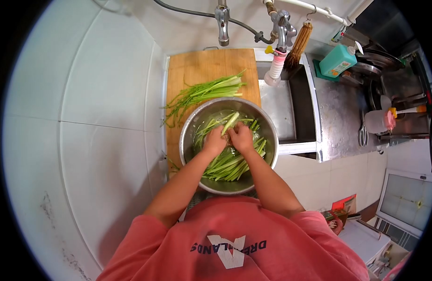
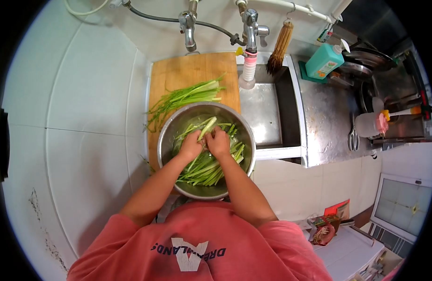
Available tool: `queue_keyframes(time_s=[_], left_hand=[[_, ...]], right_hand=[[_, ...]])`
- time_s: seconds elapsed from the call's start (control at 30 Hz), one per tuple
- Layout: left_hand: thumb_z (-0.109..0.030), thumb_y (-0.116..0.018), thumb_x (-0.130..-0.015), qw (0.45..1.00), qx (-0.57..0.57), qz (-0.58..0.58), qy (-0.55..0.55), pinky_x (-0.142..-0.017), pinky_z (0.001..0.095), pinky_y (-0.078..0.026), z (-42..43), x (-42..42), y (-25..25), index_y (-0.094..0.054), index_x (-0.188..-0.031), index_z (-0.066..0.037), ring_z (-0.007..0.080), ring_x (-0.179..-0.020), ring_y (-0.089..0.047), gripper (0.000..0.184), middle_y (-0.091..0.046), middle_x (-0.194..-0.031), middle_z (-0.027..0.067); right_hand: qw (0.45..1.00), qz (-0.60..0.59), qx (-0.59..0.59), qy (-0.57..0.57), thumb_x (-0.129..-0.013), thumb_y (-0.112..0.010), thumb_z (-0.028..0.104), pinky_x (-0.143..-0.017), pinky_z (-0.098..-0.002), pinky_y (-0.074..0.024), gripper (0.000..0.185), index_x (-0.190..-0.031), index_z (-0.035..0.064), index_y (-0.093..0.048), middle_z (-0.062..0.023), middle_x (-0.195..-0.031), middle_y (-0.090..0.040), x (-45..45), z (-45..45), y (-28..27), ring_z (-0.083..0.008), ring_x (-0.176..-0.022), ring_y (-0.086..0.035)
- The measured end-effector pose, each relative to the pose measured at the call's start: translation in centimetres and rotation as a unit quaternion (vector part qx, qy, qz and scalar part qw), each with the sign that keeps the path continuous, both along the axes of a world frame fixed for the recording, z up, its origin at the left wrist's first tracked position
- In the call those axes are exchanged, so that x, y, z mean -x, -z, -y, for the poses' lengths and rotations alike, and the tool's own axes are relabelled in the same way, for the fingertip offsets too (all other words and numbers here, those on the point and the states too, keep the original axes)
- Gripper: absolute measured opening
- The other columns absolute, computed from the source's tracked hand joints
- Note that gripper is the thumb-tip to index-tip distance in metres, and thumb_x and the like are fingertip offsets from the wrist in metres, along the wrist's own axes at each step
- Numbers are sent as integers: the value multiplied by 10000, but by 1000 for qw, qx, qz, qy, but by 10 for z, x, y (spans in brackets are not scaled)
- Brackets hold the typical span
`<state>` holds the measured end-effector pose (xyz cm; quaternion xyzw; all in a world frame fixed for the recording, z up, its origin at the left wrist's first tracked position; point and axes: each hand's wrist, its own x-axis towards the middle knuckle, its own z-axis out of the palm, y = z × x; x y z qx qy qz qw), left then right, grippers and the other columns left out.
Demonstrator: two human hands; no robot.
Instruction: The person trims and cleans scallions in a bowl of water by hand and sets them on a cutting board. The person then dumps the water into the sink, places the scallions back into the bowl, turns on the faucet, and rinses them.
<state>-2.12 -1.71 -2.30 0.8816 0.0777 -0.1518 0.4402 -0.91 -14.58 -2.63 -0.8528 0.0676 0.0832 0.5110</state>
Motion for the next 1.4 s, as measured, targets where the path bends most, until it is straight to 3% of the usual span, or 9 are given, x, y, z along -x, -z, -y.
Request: queue_keyframes(time_s=[0.27,0.47,0.57,0.67,0.8,1.07,1.2,1.27,1.4], left_hand=[[-340,-412,-926,970,125,-203,-51,-407,294,-453,3,12,-52,-578,-797,12,169,-395,-529,411,-551,-575,95],[-202,-417,-856,990,-120,-76,13,-785,499,-412,-5,15,-36,-521,-916,-17,432,-898,-541,220,-588,-959,231],[-237,-399,-875,987,-56,-137,63,-724,448,-438,-4,12,-47,-545,-939,-49,345,-777,-598,246,-620,-706,145],[-239,-385,-893,994,7,-105,26,-689,407,-452,-12,5,-40,-562,-839,-41,295,-661,-601,271,-595,-599,99],[-276,-392,-914,986,96,-139,2,-541,363,-455,-10,10,-34,-555,-736,-27,217,-521,-581,347,-585,-583,85],[-276,-501,-904,957,225,-182,-19,-506,284,-455,-2,17,-21,-515,-1017,-63,130,-589,-532,241,-572,-758,58],[-173,-529,-886,893,375,-218,-122,-535,318,-487,9,23,-53,-463,-1061,-23,172,-627,-560,240,-563,-810,92],[-122,-520,-875,902,281,-327,-35,-549,322,-508,1,13,-56,-473,-1037,-14,208,-628,-597,200,-574,-790,110],[-187,-518,-848,968,-214,-24,127,-724,454,-481,-27,-4,-54,-525,-986,1,346,-807,-612,234,-616,-845,203]], right_hand=[[987,-35,61,143,-852,-480,240,-700,-472,-441,290,-793,-18,-599,-269,-772,-587,-5,-11,-23,-438,-751,-564],[941,-70,-295,149,-792,-525,12,-704,-404,-464,317,-1106,8,-488,-198,-823,-607,0,-17,-19,-362,-739,-595],[996,9,86,-23,-786,-549,9,-668,-346,-503,248,-1027,-24,-497,-168,-788,-601,2,-17,-34,-264,-814,-621],[937,-190,-238,168,-754,-570,-2,-684,-365,-503,299,-1047,-17,-507,-183,-831,-615,-10,-12,-18,-278,-790,-626],[997,36,-22,61,-708,-488,-80,-607,-331,-492,281,-968,-7,-563,-187,-848,-629,-3,-23,-2,-228,-651,-624],[977,-46,63,199,-826,-547,134,-662,-407,-472,151,-837,-16,-564,-212,-785,-630,-8,-22,-3,-362,-726,-613],[888,-76,-315,326,-797,-526,57,-654,-378,-479,74,-792,-13,-548,-186,-761,-629,-13,-28,10,-278,-675,-618],[917,-3,-297,266,-745,-555,38,-647,-356,-482,81,-805,-16,-558,-167,-740,-628,-11,-26,15,-252,-655,-611],[994,-66,-54,75,-647,-598,54,-695,-353,-487,240,-881,2,-590,-180,-784,-639,-17,1,0,-293,-739,-631]])
